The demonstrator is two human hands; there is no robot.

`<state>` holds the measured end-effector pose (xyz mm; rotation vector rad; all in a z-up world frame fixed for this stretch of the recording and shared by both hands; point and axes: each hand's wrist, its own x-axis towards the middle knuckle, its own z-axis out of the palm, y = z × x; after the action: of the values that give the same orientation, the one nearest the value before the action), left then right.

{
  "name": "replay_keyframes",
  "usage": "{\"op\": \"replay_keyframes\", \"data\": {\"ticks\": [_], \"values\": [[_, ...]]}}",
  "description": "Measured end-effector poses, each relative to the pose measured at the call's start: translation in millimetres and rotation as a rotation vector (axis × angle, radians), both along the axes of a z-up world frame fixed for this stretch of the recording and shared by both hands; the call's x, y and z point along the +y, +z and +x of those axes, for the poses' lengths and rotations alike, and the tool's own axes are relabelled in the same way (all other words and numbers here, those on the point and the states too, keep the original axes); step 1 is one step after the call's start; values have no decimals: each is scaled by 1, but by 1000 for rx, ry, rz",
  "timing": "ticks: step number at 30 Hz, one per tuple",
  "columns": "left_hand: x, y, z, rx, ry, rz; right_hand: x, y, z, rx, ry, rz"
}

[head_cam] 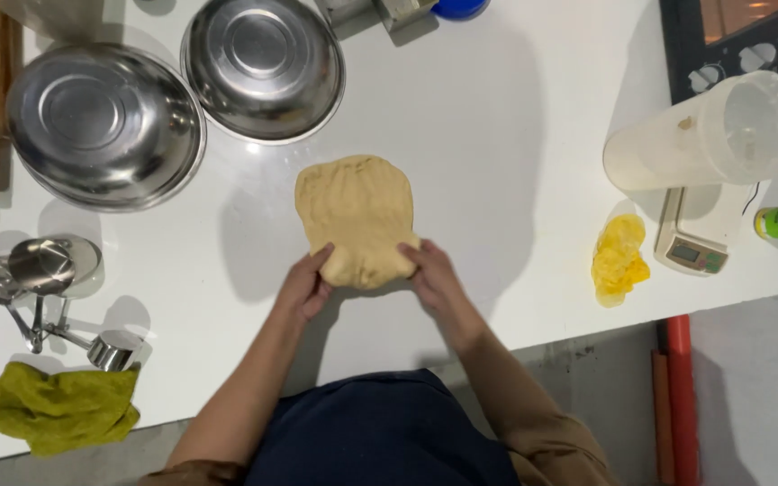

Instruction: The person is seen cutting and weighing pieces of pastry dough on a kitchen workbench.

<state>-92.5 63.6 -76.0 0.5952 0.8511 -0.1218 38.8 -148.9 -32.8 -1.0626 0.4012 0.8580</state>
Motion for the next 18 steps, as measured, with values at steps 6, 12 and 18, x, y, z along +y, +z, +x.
{"op": "replay_keyframes", "data": {"ticks": [6, 12, 18], "values": [[38, 17, -35, 89, -205, -29, -30, 21, -6, -3, 192, -331], [22, 32, -52, 364, -419, 665, -22, 4, -42, -749, 479, -989], [-2, 15, -12, -124, -623, 1847, 24, 4, -41, -1465, 701, -988]]}}
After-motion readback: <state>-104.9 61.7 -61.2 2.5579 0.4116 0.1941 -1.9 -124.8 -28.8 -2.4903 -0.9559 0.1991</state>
